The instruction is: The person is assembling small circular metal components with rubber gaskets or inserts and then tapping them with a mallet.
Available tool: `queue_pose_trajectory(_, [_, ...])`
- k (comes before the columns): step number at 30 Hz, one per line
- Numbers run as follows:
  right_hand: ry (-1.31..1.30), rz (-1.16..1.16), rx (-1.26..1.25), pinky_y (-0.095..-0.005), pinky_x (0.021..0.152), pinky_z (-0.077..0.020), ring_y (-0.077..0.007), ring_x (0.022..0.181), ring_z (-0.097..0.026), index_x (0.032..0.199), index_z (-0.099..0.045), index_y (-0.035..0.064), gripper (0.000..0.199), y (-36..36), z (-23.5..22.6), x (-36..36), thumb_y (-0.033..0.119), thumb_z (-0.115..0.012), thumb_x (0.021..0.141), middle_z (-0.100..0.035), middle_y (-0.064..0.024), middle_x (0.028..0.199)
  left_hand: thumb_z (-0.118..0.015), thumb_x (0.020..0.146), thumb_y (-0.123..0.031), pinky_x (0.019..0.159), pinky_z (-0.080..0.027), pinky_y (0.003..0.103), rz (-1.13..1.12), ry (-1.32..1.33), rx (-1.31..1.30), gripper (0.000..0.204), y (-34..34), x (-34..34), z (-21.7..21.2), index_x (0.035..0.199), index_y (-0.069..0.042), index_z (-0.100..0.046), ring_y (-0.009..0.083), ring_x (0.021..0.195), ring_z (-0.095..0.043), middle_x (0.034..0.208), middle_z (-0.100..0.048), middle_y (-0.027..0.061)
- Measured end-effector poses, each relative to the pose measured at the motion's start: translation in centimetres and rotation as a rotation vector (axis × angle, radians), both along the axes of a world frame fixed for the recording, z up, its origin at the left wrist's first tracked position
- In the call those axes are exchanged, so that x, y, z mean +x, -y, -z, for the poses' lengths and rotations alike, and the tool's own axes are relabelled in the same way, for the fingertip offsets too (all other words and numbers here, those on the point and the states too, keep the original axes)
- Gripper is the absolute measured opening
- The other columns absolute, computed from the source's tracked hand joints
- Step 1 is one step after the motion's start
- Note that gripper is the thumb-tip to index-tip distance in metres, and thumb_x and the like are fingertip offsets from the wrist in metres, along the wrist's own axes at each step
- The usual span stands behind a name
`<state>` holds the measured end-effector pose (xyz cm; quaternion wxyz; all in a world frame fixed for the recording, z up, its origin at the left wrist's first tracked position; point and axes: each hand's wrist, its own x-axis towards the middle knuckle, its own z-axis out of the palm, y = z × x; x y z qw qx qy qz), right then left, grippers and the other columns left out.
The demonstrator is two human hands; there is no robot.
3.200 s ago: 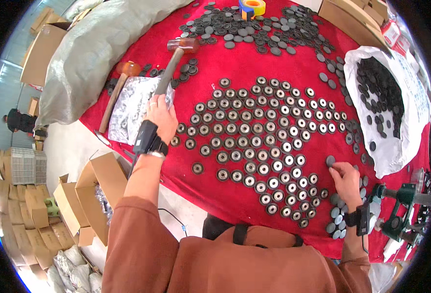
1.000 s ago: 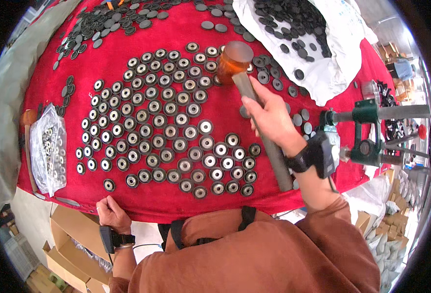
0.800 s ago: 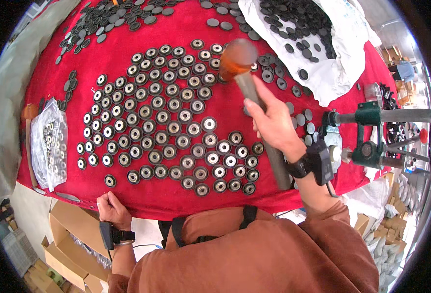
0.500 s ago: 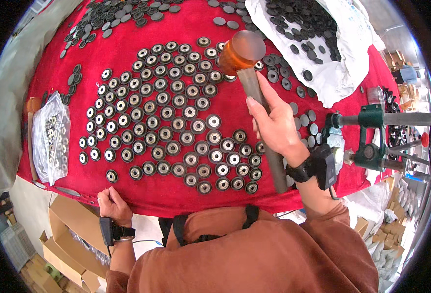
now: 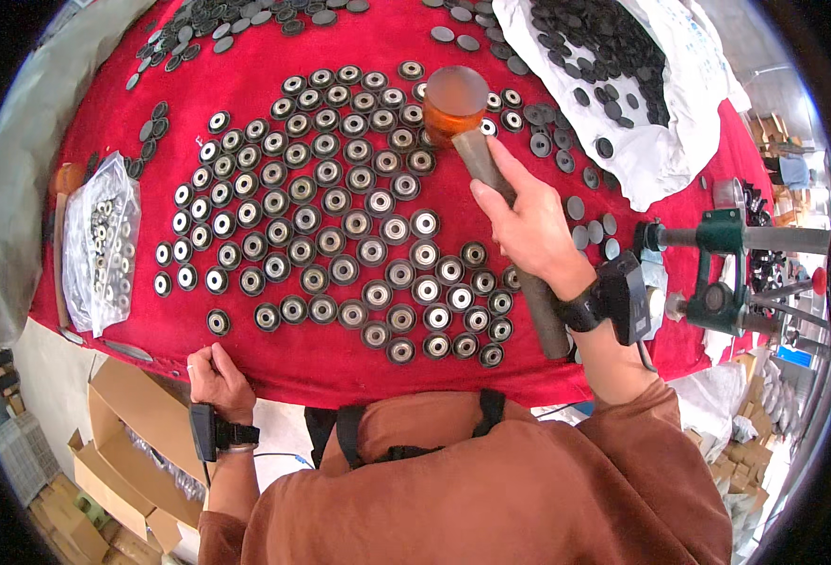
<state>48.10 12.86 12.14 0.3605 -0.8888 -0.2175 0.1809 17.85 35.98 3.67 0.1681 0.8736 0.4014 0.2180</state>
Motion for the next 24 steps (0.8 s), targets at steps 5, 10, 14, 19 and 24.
queue_pose_trajectory(5, [-0.076,0.031,0.088,-0.0312,0.061,-0.0481,-0.0192,0.062,-0.060,0.132,-0.039,0.0019,0.053,1.1,0.7,-2.2,0.020,-0.057,0.085,-0.061,-0.0219,0.083,-0.053,0.087,-0.010,0.060,-0.043,0.039,0.008,-0.022,-0.006,0.013,-0.1,0.0,-0.2,0.081,0.001,-0.054,0.0319,0.067,-0.053,0.074,-0.054,0.0164])
queue_pose_trajectory(10, [-0.071,0.024,0.170,-0.0290,0.056,-0.0474,-0.0134,0.058,-0.057,0.132,-0.039,0.0025,0.053,1.9,1.2,-2.0,0.018,-0.058,0.085,-0.062,-0.0168,0.083,-0.053,0.087,-0.010,0.059,-0.042,0.040,-0.002,0.013,0.044,0.012,-0.2,-0.3,0.3,0.080,0.000,-0.054,0.0325,0.065,-0.053,0.072,-0.054,0.0163])
queue_pose_trajectory(14, [-0.308,0.207,0.399,-0.0217,0.042,-0.0417,-0.0055,0.048,-0.048,0.134,-0.039,0.0080,0.050,3.1,0.2,-3.5,0.017,-0.056,0.088,-0.056,-0.0019,0.074,-0.054,0.086,-0.010,0.059,-0.043,0.040,-0.009,-0.004,0.049,0.012,0.0,0.1,0.0,0.080,0.000,-0.054,0.0323,0.065,-0.053,0.071,-0.055,0.0158])
queue_pose_trajectory(19, [-0.369,0.188,0.381,-0.0201,0.044,-0.0414,-0.0046,0.050,-0.047,0.136,-0.036,0.0088,0.051,4.3,-1.4,-3.8,0.015,-0.054,0.089,-0.052,0.0012,0.071,-0.055,0.086,-0.012,0.058,-0.043,0.040,-0.043,-0.014,0.051,0.013,-0.1,0.2,0.3,0.080,-0.001,-0.056,0.0317,0.065,-0.054,0.071,-0.056,0.0153])
queue_pose_trajectory(24, [-0.290,0.169,0.390,-0.0201,0.045,-0.0399,-0.0042,0.051,-0.047,0.136,-0.035,0.0054,0.051,4.1,-1.9,-5.9,0.016,-0.053,0.090,-0.054,0.0004,0.073,-0.054,0.086,-0.012,0.057,-0.042,0.041,-0.005,0.047,0.102,0.014,-0.3,0.0,0.7,0.077,-0.001,-0.056,0.0323,0.064,-0.054,0.068,-0.055,0.0154])
